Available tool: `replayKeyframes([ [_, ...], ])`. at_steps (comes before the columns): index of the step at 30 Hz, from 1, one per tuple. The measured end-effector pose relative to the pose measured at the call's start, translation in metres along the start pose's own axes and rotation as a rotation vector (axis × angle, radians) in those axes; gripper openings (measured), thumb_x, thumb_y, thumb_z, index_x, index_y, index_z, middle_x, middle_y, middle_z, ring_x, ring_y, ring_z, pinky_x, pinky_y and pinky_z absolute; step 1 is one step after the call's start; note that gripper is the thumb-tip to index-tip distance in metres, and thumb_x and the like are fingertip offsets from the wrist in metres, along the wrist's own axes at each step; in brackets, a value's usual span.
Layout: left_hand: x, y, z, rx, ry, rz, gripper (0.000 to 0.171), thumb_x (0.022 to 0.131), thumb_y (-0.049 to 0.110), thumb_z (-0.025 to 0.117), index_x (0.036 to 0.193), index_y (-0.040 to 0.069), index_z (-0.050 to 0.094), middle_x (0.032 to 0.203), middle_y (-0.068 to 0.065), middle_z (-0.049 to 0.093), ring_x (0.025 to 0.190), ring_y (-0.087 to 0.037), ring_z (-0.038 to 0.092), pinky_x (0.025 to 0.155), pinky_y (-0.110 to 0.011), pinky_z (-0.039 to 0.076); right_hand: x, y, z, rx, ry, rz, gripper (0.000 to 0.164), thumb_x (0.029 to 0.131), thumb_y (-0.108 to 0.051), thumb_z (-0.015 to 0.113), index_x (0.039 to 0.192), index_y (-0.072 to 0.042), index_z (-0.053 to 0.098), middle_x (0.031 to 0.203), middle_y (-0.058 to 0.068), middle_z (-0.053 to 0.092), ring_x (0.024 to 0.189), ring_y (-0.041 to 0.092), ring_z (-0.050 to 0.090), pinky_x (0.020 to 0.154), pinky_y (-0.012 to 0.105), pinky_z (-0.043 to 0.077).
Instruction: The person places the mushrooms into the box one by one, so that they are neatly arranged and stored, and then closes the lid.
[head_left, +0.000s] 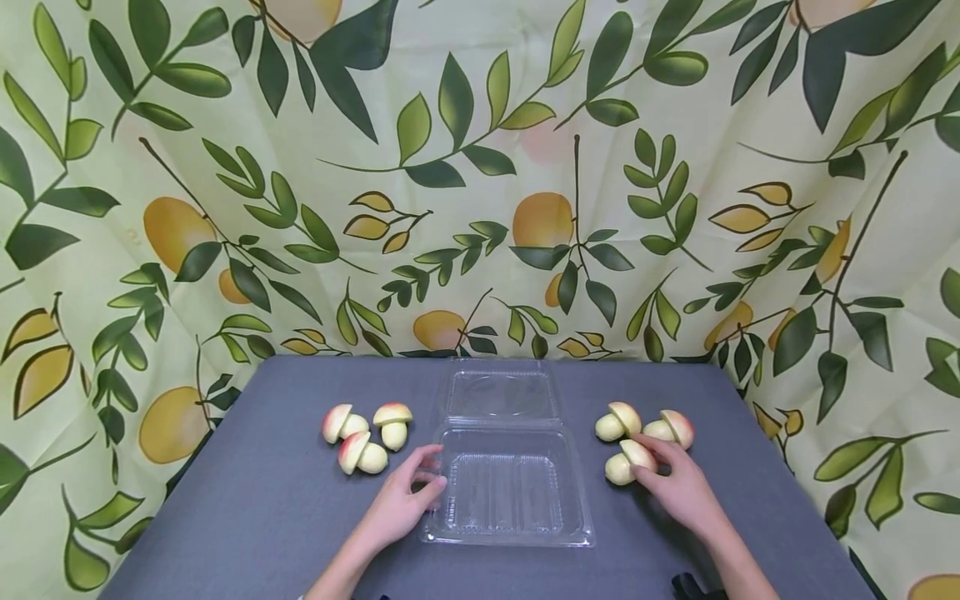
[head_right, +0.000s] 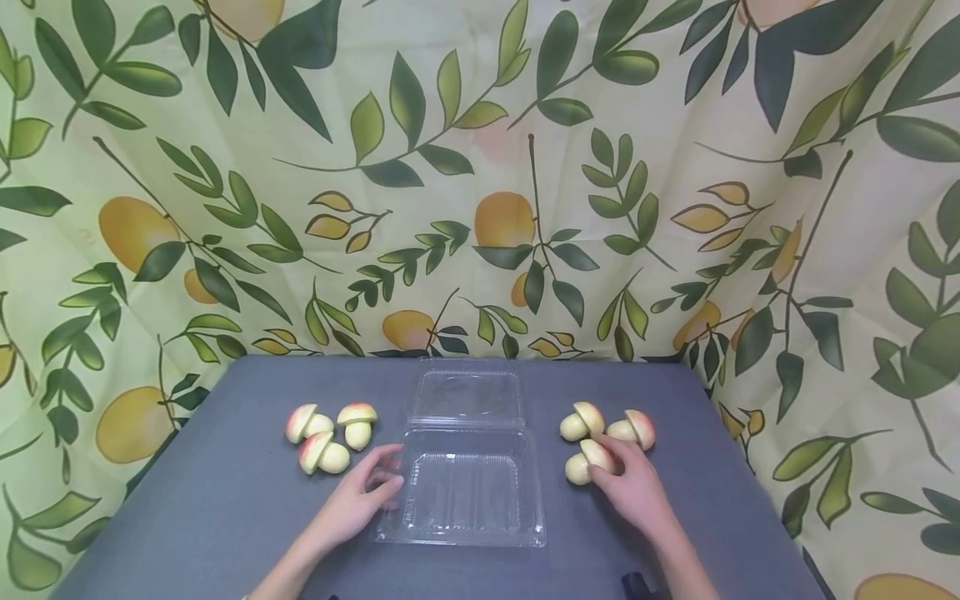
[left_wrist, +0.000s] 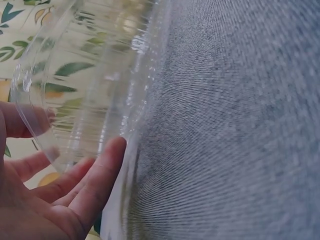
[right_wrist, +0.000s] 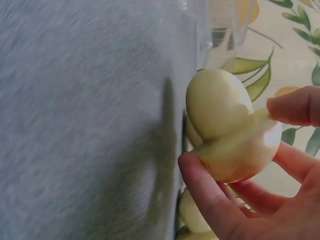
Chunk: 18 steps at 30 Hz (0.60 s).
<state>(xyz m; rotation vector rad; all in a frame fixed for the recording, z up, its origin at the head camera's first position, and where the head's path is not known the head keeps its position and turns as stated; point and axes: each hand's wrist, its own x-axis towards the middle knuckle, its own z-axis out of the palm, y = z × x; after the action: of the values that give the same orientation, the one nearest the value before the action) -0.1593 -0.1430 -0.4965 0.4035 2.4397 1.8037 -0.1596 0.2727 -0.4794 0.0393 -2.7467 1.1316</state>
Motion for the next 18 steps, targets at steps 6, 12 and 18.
replayKeyframes([
  [6,0.002,0.001,0.001,-0.011,-0.004,0.0,0.049,0.097,0.009,0.067,0.142,0.0,0.049,0.121,-0.025,0.058,0.1,-0.027,0.066,0.067,-0.03,0.061,0.001,-0.01,-0.002,0.039,-0.053,0.003,0.049,0.09,-0.02,0.075,0.135,-0.005,0.063,0.126,0.014,0.065,0.108,0.03,0.064,0.088,0.043,0.05],
  [12,0.003,0.001,0.0,-0.037,-0.007,0.002,0.049,0.096,0.006,0.067,0.142,0.0,0.049,0.121,-0.025,0.058,0.101,-0.031,0.065,0.066,-0.031,0.062,0.003,-0.023,-0.005,0.068,-0.067,0.014,0.047,0.092,-0.024,0.074,0.134,-0.009,0.061,0.123,0.013,0.066,0.112,0.031,0.063,0.09,0.046,0.049],
  [18,0.005,-0.002,-0.002,0.026,-0.021,-0.002,0.048,0.096,0.008,0.067,0.141,0.001,0.049,0.121,-0.025,0.057,0.099,-0.028,0.065,0.067,-0.03,0.062,0.001,-0.039,-0.007,0.125,-0.065,-0.042,0.045,0.091,-0.023,0.076,0.132,-0.008,0.064,0.118,0.008,0.068,0.107,0.025,0.064,0.083,0.033,0.053],
])
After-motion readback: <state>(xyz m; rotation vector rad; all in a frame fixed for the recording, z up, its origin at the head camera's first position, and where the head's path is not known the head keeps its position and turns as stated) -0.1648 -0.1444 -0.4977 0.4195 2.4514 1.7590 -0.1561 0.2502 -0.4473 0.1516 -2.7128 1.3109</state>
